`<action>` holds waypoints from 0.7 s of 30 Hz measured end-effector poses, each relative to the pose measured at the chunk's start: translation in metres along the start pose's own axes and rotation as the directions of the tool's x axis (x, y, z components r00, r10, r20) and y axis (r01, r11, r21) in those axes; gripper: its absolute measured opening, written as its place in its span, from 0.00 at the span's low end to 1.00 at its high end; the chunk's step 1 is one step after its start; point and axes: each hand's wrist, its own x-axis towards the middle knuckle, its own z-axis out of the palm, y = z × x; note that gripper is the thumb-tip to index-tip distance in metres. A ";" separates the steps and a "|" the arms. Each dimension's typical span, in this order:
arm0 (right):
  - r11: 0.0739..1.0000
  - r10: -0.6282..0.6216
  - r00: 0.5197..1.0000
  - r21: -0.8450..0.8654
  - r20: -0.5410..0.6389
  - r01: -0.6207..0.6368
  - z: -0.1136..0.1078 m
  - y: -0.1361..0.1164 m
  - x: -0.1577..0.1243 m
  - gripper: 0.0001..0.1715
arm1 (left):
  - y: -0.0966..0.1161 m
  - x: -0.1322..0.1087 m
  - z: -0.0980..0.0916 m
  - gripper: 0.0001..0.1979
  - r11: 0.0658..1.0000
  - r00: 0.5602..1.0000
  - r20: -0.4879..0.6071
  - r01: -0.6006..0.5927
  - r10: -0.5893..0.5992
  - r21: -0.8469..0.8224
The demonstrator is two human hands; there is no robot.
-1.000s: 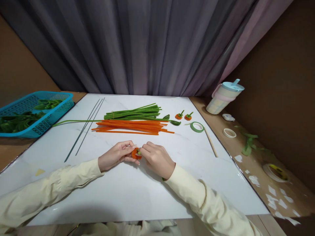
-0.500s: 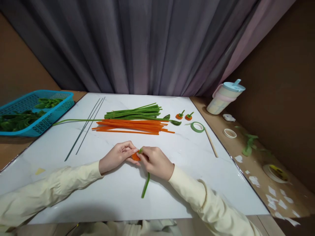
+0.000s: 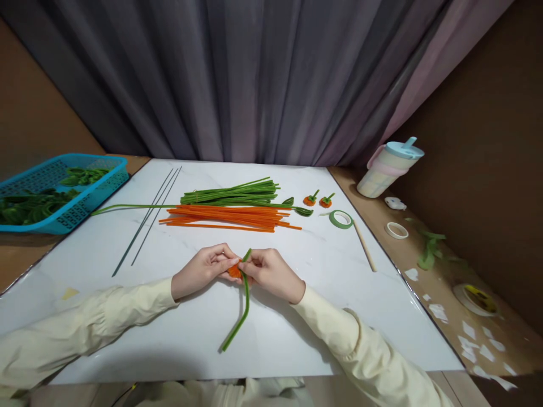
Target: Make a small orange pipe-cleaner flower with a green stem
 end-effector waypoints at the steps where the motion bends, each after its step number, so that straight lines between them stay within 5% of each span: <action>1: 1.000 -0.003 1.000 -0.015 -0.005 0.003 0.000 0.001 0.000 0.16 | -0.001 0.000 0.000 0.17 1.000 1.000 -0.003 -0.003 0.003 -0.004; 6: 0.976 -0.100 0.995 -0.197 -0.020 0.094 -0.006 0.004 0.002 0.13 | -0.001 0.002 -0.004 0.16 0.999 1.000 -0.025 0.005 -0.004 0.035; 9: 0.929 -0.192 0.978 -0.307 0.081 0.208 -0.014 0.001 0.000 0.10 | 0.004 0.008 -0.015 0.14 0.988 0.984 0.099 0.154 -0.150 -0.032; 13: 0.843 -0.351 0.914 -0.357 0.205 0.404 -0.022 -0.005 -0.003 0.10 | 0.012 0.017 -0.029 0.16 0.924 0.905 0.308 0.351 -0.293 -0.150; 18: 0.693 -0.562 0.788 -0.376 0.252 0.615 -0.020 -0.005 -0.004 0.10 | 0.008 0.015 -0.026 0.23 0.829 0.699 0.623 0.541 -0.351 -0.140; 21: 0.645 -0.622 0.748 -0.391 0.232 0.657 -0.018 -0.006 -0.004 0.10 | 0.003 0.012 -0.023 0.19 0.857 0.739 0.600 0.489 -0.307 -0.163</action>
